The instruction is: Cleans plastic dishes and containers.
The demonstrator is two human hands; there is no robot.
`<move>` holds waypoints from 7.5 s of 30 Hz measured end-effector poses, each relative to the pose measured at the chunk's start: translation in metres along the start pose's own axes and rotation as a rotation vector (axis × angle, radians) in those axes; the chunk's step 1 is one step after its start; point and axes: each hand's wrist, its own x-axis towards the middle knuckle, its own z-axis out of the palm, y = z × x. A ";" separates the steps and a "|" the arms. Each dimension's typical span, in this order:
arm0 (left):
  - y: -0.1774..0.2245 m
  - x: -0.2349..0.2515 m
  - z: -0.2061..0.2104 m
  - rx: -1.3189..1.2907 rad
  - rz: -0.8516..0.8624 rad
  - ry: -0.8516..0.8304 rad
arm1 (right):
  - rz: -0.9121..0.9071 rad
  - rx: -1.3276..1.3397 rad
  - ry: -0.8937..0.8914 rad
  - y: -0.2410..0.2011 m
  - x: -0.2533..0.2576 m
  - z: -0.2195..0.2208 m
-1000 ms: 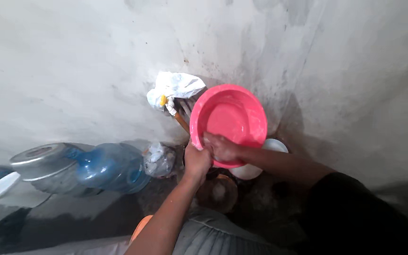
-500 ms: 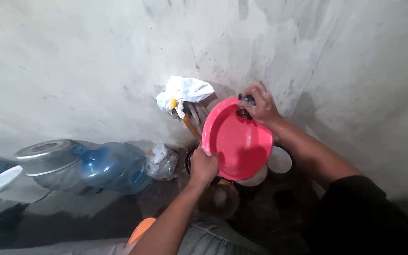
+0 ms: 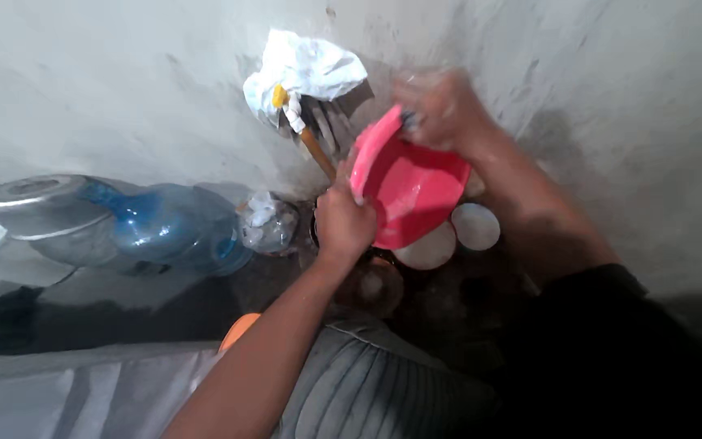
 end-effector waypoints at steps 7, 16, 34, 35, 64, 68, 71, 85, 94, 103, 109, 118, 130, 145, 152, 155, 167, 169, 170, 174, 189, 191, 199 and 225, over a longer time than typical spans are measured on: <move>-0.024 0.005 0.011 -0.268 0.130 0.144 | 1.123 0.556 0.859 -0.005 -0.108 0.071; -0.025 0.017 0.042 -0.985 -0.266 -0.013 | 1.556 0.998 1.146 -0.121 -0.080 0.096; -0.041 0.021 0.028 -0.427 -0.285 -0.003 | 0.875 1.098 1.017 -0.056 -0.177 0.057; -0.051 0.023 0.032 -0.352 -0.294 -0.079 | 0.941 1.202 1.068 -0.059 -0.187 0.062; -0.222 0.030 0.126 -0.685 -0.701 -0.010 | 1.976 0.272 -0.499 -0.082 -0.336 0.175; -0.239 0.021 0.141 -0.646 -0.670 0.002 | 2.007 0.289 -0.420 -0.090 -0.342 0.187; -0.239 0.010 0.144 -0.627 -0.676 -0.019 | 1.961 0.255 -0.401 -0.088 -0.346 0.186; -0.248 -0.070 0.174 -0.864 -0.872 -0.036 | 0.765 -0.149 -0.975 0.055 -0.225 0.243; -0.259 -0.104 0.184 -0.825 -0.868 -0.216 | 0.844 -0.183 -1.433 0.072 -0.191 0.308; -0.262 -0.114 0.185 -0.862 -0.912 -0.222 | 0.434 -0.232 -1.341 0.073 -0.204 0.285; -0.261 -0.120 0.185 -0.870 -0.929 -0.227 | 0.391 -0.227 -1.301 0.058 -0.198 0.259; -0.257 -0.128 0.184 -0.867 -0.975 -0.215 | 0.419 -0.215 -1.220 0.054 -0.211 0.241; -0.262 -0.135 0.175 -0.890 -0.966 -0.172 | 0.425 -0.166 -1.079 0.044 -0.235 0.218; -0.256 -0.144 0.172 -0.869 -1.007 -0.170 | 0.548 -0.154 -1.121 0.064 -0.223 0.245; -0.253 -0.145 0.171 -0.843 -1.025 -0.158 | 0.728 -0.109 -1.268 0.058 -0.231 0.275; -0.251 -0.141 0.174 -0.851 -1.019 -0.172 | 0.700 -0.091 -1.222 0.053 -0.246 0.279; -0.218 -0.097 0.222 -0.766 -0.797 -0.505 | 1.248 0.199 -0.495 -0.016 -0.292 0.221; -0.214 -0.089 0.234 -0.732 -0.761 -0.552 | 1.536 0.195 -0.263 -0.049 -0.305 0.213; -0.212 -0.085 0.241 -0.697 -0.728 -0.591 | 1.635 0.212 -0.259 -0.065 -0.316 0.211; -0.201 -0.065 0.262 -0.447 -0.467 -0.761 | 1.747 0.525 -0.665 -0.111 -0.349 0.208; -0.184 -0.053 0.309 0.050 -0.198 -0.675 | 1.653 0.466 -0.022 -0.088 -0.337 0.260; -0.183 -0.050 0.308 0.070 -0.206 -0.696 | 1.787 0.304 0.195 -0.062 -0.342 0.277; -0.177 -0.046 0.306 0.020 -0.313 -0.723 | 1.597 0.578 -0.525 -0.115 -0.346 0.245; -0.167 -0.050 0.302 0.056 -0.271 -0.888 | 1.298 0.458 -1.096 -0.132 -0.385 0.201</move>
